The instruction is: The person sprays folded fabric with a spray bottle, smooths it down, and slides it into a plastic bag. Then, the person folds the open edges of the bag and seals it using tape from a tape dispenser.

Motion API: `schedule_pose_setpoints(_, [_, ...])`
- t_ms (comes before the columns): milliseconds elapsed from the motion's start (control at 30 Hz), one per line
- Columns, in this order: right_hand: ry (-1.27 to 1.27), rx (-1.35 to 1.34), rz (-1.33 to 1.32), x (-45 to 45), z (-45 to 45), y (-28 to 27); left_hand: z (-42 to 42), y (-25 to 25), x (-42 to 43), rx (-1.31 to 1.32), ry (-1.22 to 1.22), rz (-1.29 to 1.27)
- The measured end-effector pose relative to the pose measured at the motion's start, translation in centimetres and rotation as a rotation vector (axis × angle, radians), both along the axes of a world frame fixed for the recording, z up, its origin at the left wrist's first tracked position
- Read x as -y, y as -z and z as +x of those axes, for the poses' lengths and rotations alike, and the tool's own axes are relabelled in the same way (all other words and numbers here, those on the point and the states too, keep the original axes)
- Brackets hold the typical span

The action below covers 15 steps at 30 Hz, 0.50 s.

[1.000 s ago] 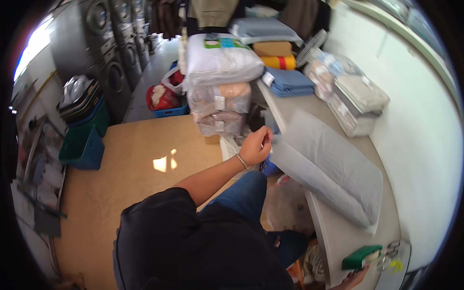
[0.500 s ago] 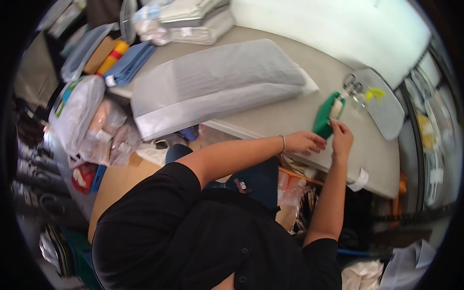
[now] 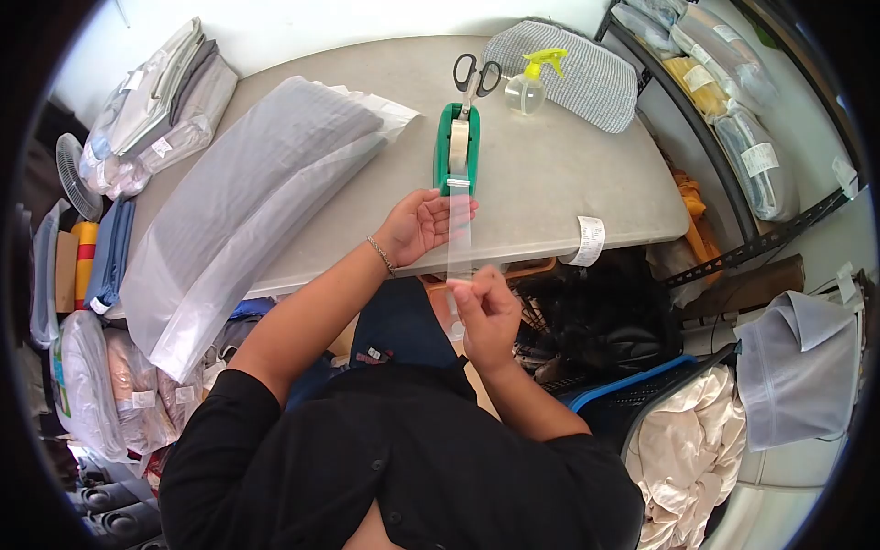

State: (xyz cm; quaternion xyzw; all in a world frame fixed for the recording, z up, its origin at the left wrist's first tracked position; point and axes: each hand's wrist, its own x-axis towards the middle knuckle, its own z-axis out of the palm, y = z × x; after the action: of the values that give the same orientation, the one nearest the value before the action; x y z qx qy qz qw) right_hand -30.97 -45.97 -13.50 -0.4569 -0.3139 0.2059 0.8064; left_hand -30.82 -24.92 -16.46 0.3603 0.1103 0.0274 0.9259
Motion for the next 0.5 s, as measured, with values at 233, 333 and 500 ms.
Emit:
schedule_pose_setpoints(233, [0.038,0.368,-0.142,1.4,-0.6,1.8,0.1,-1.5,0.4,-0.154,-0.030,0.011])
schedule_pose_setpoints(333, [0.048,0.383,-0.222,2.1,-0.7,3.8,0.2,-1.8,0.8,-0.162,-0.056,0.064])
schedule_pose_setpoints(500, [0.077,0.390,-0.381,2.7,-0.3,7.2,0.6,-2.0,1.0,-0.175,-0.114,0.134])
